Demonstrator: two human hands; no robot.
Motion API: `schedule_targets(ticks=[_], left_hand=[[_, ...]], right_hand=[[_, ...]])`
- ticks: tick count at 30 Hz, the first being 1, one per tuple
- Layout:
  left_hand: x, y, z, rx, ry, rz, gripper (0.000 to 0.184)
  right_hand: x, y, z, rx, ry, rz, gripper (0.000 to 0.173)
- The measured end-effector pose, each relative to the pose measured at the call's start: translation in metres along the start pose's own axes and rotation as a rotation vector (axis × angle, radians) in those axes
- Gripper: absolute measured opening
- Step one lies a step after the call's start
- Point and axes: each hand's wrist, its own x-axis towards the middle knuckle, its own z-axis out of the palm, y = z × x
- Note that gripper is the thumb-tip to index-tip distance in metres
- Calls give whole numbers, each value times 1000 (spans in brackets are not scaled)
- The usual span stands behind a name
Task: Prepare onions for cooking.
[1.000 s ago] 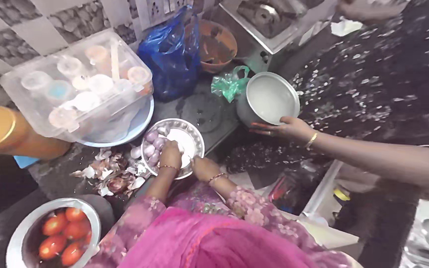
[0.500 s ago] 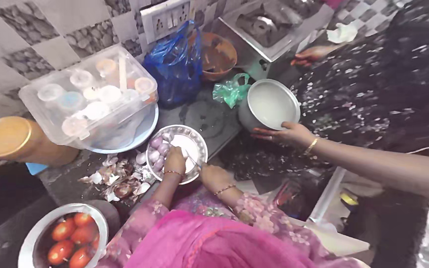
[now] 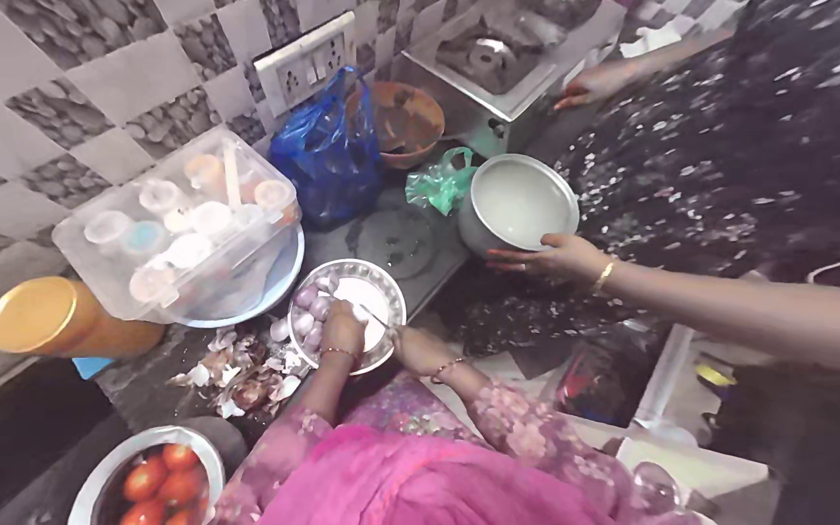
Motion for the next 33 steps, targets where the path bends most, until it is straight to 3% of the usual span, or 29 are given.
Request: schedule_targets(ticks=[8,22,29,33], left_hand=[[1,4,1,54,3,-48,57],[1,1,5,53,-6,16,53],[-3,-3,2,-7,6,31,54],[-2,-2,0,17,-2,28,55]], right_hand=[[-11,-8,-2,-124,28,83,48],[-21,-8,5,-323,94,147,38],[-18,0,5,27,78,21,49],[-13,-5,13,36,84,11,49]])
